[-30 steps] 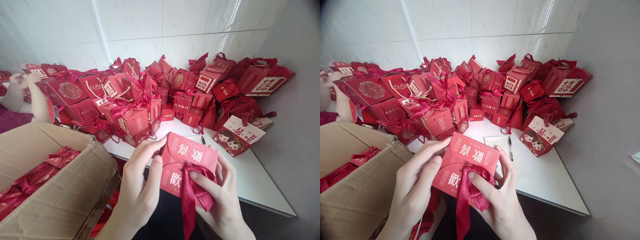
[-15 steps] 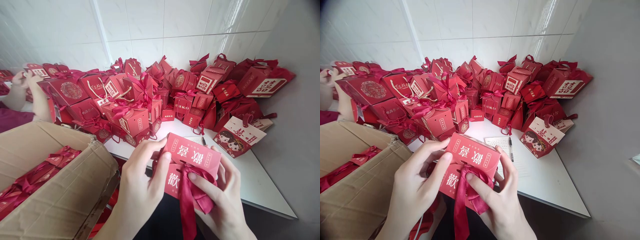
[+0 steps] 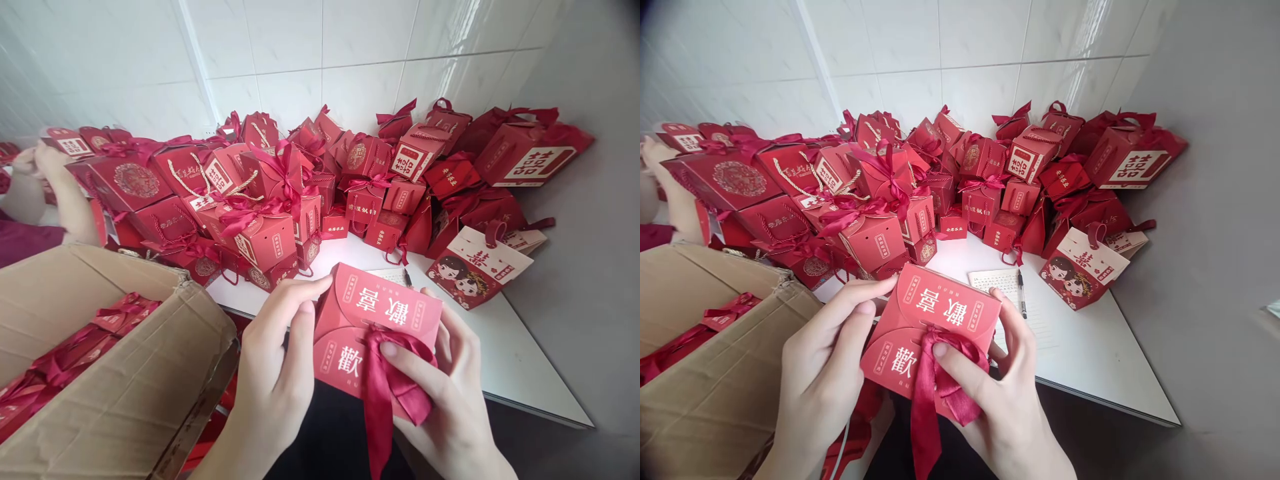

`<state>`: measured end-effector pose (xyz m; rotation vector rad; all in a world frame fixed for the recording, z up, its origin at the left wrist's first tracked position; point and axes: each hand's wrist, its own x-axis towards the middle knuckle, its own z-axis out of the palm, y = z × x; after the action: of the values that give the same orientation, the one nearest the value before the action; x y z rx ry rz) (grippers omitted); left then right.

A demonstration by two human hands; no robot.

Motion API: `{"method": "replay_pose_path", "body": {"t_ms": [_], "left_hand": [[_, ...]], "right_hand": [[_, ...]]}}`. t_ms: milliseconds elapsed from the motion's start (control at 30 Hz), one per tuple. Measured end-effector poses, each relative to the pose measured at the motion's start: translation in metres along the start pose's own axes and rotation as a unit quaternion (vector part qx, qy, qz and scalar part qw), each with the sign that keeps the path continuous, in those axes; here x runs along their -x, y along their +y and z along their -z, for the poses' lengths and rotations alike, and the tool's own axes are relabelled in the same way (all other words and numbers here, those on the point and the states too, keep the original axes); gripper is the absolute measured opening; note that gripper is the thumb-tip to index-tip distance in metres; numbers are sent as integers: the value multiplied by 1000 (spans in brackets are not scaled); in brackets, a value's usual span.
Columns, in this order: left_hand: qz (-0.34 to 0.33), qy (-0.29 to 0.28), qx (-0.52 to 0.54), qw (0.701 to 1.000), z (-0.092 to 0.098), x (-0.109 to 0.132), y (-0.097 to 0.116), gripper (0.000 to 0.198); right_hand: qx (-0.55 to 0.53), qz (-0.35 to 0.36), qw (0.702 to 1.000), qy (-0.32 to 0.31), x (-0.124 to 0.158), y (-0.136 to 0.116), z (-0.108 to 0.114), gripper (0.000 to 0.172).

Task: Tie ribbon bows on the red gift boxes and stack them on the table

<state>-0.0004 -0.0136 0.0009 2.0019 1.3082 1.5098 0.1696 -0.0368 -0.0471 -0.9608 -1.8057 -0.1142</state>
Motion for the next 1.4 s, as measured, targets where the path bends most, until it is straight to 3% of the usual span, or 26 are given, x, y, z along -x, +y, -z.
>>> {"method": "replay_pose_path", "body": {"t_ms": [200, 500, 1400], "left_hand": [[-20, -54, 43, 997, 5, 5, 1, 39], [-22, -38, 60, 997, 5, 10, 3, 50], [-52, -53, 12, 997, 9, 11, -1, 51]], "right_hand": [[22, -18, 1000, 4, 2, 3, 3, 49], [32, -6, 999, 27, -4, -3, 4, 52], [44, -13, 999, 19, 2, 0, 4, 60]]}}
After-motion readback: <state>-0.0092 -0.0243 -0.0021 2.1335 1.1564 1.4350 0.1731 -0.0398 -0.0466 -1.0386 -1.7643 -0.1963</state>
